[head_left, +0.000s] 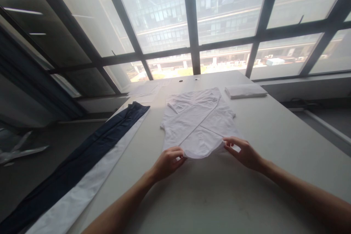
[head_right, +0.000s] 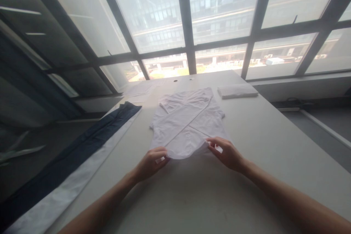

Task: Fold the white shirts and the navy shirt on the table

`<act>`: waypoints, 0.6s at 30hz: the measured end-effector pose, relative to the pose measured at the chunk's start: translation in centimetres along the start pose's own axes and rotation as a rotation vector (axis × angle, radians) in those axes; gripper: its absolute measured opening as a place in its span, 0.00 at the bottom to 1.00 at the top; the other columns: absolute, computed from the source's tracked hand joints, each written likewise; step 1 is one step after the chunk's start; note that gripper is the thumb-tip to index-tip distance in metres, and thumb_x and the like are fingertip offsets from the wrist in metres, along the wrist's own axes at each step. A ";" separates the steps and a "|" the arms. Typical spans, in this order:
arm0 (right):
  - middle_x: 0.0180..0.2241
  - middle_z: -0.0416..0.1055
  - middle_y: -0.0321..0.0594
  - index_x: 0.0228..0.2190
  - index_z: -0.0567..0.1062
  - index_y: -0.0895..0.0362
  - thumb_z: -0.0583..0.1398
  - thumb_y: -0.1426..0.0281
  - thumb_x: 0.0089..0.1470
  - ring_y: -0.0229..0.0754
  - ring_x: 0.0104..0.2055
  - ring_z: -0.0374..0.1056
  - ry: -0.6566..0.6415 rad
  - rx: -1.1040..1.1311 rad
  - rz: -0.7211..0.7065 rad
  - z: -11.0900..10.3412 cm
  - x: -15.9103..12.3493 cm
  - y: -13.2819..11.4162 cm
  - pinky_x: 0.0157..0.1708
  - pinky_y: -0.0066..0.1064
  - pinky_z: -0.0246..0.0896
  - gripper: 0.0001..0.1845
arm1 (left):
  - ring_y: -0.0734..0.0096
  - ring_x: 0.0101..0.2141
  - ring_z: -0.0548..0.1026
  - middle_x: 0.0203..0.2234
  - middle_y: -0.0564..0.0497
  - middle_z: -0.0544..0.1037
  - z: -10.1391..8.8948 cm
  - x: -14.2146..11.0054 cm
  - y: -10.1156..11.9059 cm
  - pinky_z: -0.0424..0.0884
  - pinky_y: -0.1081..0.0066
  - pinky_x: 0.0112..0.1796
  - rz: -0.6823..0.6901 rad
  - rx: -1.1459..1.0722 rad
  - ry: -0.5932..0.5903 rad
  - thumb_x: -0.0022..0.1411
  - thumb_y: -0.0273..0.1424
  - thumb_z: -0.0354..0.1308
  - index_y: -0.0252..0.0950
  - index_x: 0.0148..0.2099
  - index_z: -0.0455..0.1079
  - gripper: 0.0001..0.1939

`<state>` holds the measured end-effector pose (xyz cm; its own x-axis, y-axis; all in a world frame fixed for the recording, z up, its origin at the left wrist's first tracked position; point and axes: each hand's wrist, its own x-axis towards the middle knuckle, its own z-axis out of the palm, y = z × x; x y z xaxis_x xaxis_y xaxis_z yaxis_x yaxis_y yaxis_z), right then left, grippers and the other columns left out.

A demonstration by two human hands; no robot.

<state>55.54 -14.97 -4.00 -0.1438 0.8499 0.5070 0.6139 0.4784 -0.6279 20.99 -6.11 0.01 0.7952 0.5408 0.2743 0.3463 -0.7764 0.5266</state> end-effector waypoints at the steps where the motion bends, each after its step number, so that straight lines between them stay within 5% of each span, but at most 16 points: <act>1: 0.32 0.77 0.39 0.49 0.73 0.52 0.57 0.64 0.65 0.41 0.32 0.72 0.037 -0.007 0.036 0.2 -0.1 0.2 0.37 0.35 0.70 0.13 | 0.71 0.30 0.72 0.28 0.49 0.75 0.2 0.0 -0.1 0.68 0.74 0.34 -0.028 0.012 0.023 0.71 0.34 0.53 0.36 0.31 0.73 0.16; 5: 0.29 0.76 0.35 0.45 0.68 0.51 0.60 0.63 0.62 0.41 0.29 0.71 0.114 0.009 0.117 0.9 -0.1 0.6 0.34 0.33 0.69 0.11 | 0.74 0.25 0.69 0.24 0.54 0.73 1.2 0.1 -1.0 0.65 0.75 0.30 -0.164 0.024 0.105 0.70 0.37 0.55 0.37 0.31 0.69 0.15; 7: 0.28 0.75 0.35 0.39 0.68 0.51 0.60 0.63 0.61 0.41 0.30 0.71 0.133 -0.018 0.142 1.0 0.0 0.5 0.32 0.33 0.69 0.07 | 0.74 0.25 0.71 0.26 0.55 0.75 1.7 0.1 -1.5 0.66 0.75 0.29 -0.239 -0.032 0.144 0.69 0.38 0.56 0.38 0.42 0.71 0.09; 11: 0.26 0.73 0.35 0.32 0.70 0.52 0.58 0.67 0.61 0.41 0.29 0.69 0.099 -0.095 0.137 1.0 0.2 0.2 0.32 0.32 0.66 0.05 | 0.75 0.22 0.71 0.26 0.59 0.77 2.4 0.3 -1.9 0.66 0.76 0.27 -0.323 -0.124 0.196 0.67 0.39 0.58 0.41 0.61 0.61 0.23; 18: 0.31 0.77 0.41 0.38 0.78 0.55 0.57 0.69 0.61 0.42 0.31 0.70 0.027 -0.088 0.097 1.1 0.2 0.4 0.34 0.33 0.67 0.10 | 0.73 0.27 0.74 0.29 0.55 0.79 2.5 0.6 -1.5 0.69 0.75 0.33 -0.262 -0.002 0.201 0.70 0.37 0.56 0.40 0.54 0.74 0.14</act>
<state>54.94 -14.39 -4.78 -0.0598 0.8846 0.4626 0.6898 0.3716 -0.6214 22.15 -5.39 -2.62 0.5648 0.7754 0.2825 0.5251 -0.6017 0.6018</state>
